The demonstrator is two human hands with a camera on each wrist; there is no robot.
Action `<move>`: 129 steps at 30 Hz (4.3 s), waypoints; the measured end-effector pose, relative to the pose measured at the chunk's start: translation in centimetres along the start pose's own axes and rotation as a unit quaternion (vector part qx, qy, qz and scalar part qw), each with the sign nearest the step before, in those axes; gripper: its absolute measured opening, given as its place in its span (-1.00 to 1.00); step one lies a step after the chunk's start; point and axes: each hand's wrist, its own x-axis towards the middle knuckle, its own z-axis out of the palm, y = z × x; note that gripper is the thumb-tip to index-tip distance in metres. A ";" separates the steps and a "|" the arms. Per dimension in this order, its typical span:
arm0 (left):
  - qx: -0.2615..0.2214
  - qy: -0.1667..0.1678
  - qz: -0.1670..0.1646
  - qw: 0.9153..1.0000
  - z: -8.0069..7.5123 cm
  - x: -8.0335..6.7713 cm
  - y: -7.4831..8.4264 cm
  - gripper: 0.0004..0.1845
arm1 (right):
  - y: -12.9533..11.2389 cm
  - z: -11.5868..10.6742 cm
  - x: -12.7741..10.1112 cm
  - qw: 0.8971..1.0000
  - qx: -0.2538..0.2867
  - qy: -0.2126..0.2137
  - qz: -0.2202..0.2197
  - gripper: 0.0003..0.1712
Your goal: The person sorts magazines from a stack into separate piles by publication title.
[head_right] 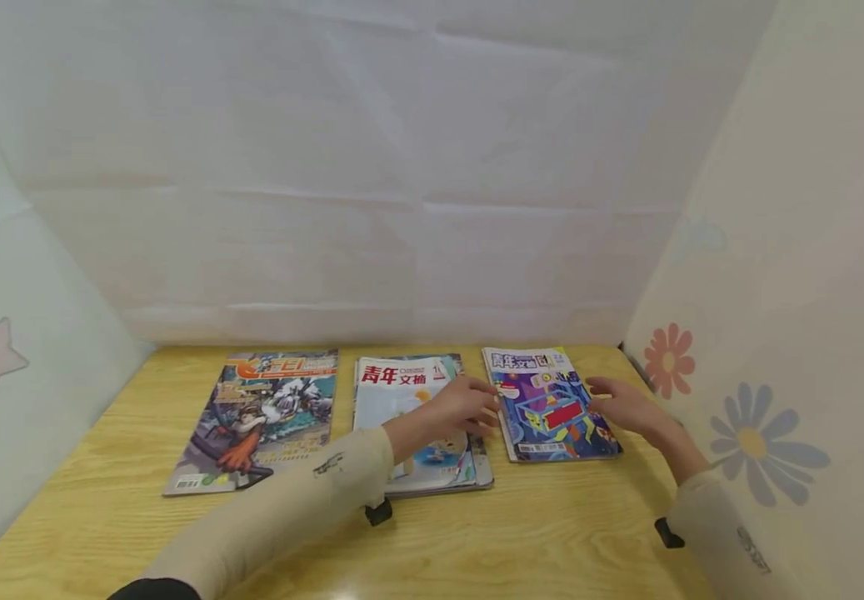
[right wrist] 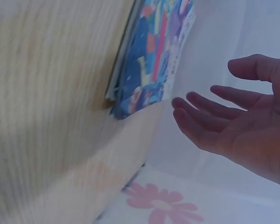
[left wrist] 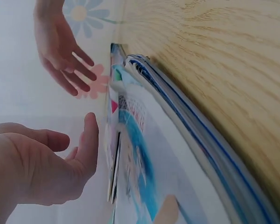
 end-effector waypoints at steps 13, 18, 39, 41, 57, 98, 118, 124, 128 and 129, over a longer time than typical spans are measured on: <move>0.073 0.018 0.095 0.993 -4.8 -4.6 1.4 -0.75 | -7.0 3.4 -0.1 0.995 0.026 -0.024 -0.091 -0.37; 0.064 0.041 0.112 0.991 -7.5 -6.4 1.5 -0.76 | -8.9 4.7 0.5 0.992 0.048 -0.034 -0.116 -0.44; 0.135 0.135 0.083 0.978 -14.7 -11.4 -0.2 -0.65 | -11.9 10.3 3.8 0.981 0.140 -0.055 -0.121 -0.55; 0.144 0.143 0.078 0.976 -15.0 -11.5 -0.3 -0.63 | -12.1 10.7 3.9 0.982 0.148 -0.056 -0.103 -0.54; 0.102 0.127 0.024 0.986 -16.6 -11.6 -1.3 -0.51 | -12.4 12.2 4.2 0.982 0.173 -0.074 0.008 -0.51; -0.044 0.093 0.024 0.994 -15.0 -10.8 -3.0 -0.31 | -11.4 13.4 4.4 0.971 0.225 -0.058 0.049 -0.52; -0.017 0.106 0.083 0.991 -14.5 -12.4 0.0 -0.37 | -11.4 12.2 3.9 0.979 0.198 -0.039 -0.016 -0.35; -0.052 0.100 0.087 0.990 -15.2 -12.3 0.5 -0.35 | -11.7 11.7 3.9 0.963 0.265 -0.047 -0.030 -0.28; -0.074 0.095 0.090 0.989 -15.8 -12.2 0.6 -0.38 | -12.0 11.5 3.9 0.940 0.332 -0.068 -0.046 -0.27; -0.080 0.091 0.092 0.988 -15.9 -12.1 0.6 -0.39 | -12.1 11.4 3.9 0.930 0.355 -0.079 -0.051 -0.26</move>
